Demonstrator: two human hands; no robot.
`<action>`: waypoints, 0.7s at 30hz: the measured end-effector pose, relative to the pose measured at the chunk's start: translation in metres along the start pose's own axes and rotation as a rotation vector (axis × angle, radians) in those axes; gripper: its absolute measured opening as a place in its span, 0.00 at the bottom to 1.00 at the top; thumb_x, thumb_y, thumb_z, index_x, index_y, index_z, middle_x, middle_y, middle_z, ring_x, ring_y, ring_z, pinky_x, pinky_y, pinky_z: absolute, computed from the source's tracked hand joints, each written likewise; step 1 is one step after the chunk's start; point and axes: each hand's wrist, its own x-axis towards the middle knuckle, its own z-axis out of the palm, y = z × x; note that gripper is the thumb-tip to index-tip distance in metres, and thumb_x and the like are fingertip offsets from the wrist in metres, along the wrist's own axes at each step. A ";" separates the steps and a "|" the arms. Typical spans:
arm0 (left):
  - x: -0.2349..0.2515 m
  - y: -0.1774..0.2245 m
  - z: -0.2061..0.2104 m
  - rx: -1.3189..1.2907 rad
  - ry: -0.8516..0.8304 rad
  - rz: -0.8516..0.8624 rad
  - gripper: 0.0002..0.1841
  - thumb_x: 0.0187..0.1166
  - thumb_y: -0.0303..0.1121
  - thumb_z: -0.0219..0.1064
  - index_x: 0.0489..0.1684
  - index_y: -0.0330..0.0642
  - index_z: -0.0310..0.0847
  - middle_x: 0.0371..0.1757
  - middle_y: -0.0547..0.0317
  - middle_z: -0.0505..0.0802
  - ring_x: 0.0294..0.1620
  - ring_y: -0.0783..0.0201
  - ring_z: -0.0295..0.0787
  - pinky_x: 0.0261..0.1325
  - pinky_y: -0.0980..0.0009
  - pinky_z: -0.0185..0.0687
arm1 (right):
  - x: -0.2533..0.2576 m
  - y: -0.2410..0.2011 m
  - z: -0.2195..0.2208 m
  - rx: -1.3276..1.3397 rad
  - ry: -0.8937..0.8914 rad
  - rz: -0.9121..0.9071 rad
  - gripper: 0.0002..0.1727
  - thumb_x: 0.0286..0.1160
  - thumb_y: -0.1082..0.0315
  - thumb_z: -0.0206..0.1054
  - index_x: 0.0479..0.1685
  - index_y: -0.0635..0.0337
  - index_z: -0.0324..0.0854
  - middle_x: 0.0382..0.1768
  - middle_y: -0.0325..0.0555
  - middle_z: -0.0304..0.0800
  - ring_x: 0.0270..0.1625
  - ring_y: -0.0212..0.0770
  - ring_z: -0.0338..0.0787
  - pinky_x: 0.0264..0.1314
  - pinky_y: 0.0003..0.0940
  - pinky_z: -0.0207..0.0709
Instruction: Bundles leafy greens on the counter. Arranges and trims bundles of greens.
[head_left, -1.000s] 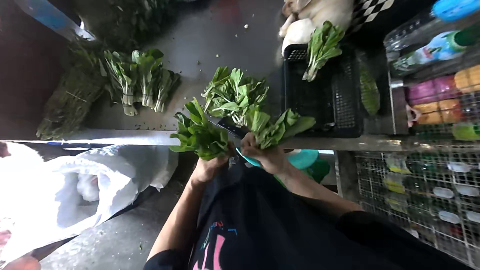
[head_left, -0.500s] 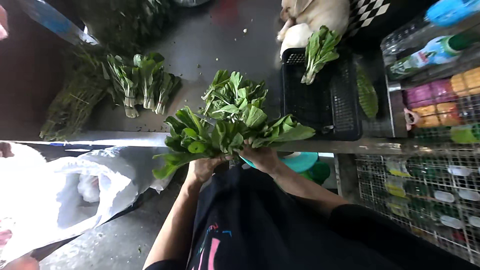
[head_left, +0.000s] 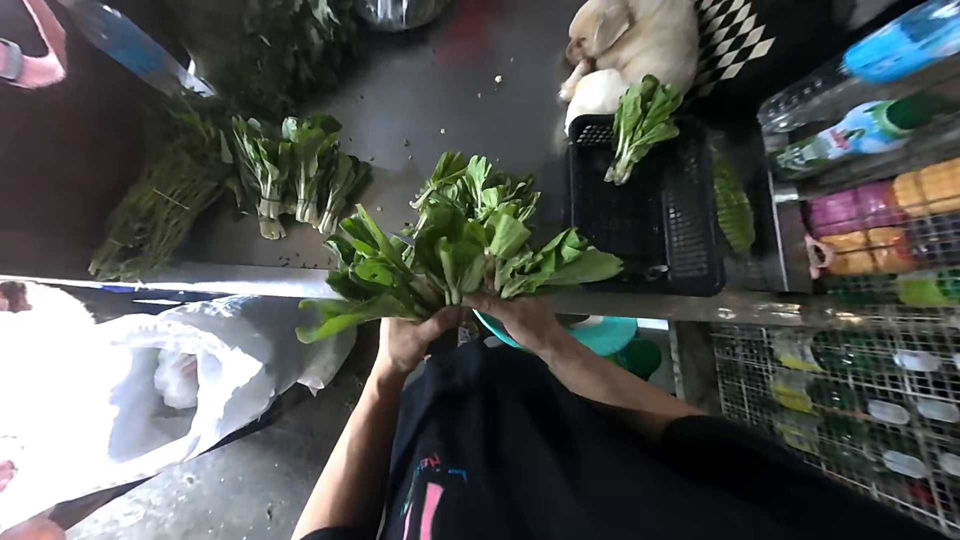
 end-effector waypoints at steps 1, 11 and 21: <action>0.000 -0.001 0.000 -0.006 -0.006 0.010 0.18 0.59 0.36 0.85 0.45 0.43 0.89 0.39 0.64 0.96 0.42 0.69 0.94 0.52 0.67 0.93 | 0.000 0.000 0.000 -0.023 0.015 -0.009 0.16 0.58 0.72 0.83 0.45 0.55 0.86 0.36 0.31 0.91 0.42 0.25 0.90 0.54 0.27 0.88; 0.011 0.003 0.007 -0.573 0.403 -0.120 0.09 0.79 0.29 0.67 0.50 0.36 0.79 0.39 0.53 0.93 0.39 0.63 0.93 0.50 0.65 0.92 | 0.006 0.010 -0.003 0.245 0.061 -0.095 0.09 0.72 0.69 0.75 0.47 0.61 0.88 0.43 0.43 0.94 0.49 0.37 0.92 0.62 0.39 0.86; 0.028 0.019 -0.025 -0.603 0.682 -0.162 0.05 0.87 0.30 0.61 0.50 0.41 0.80 0.40 0.58 0.90 0.37 0.68 0.89 0.46 0.73 0.90 | -0.006 -0.017 -0.008 -0.219 0.185 -0.350 0.12 0.78 0.60 0.73 0.49 0.59 0.86 0.45 0.32 0.93 0.51 0.25 0.90 0.61 0.28 0.86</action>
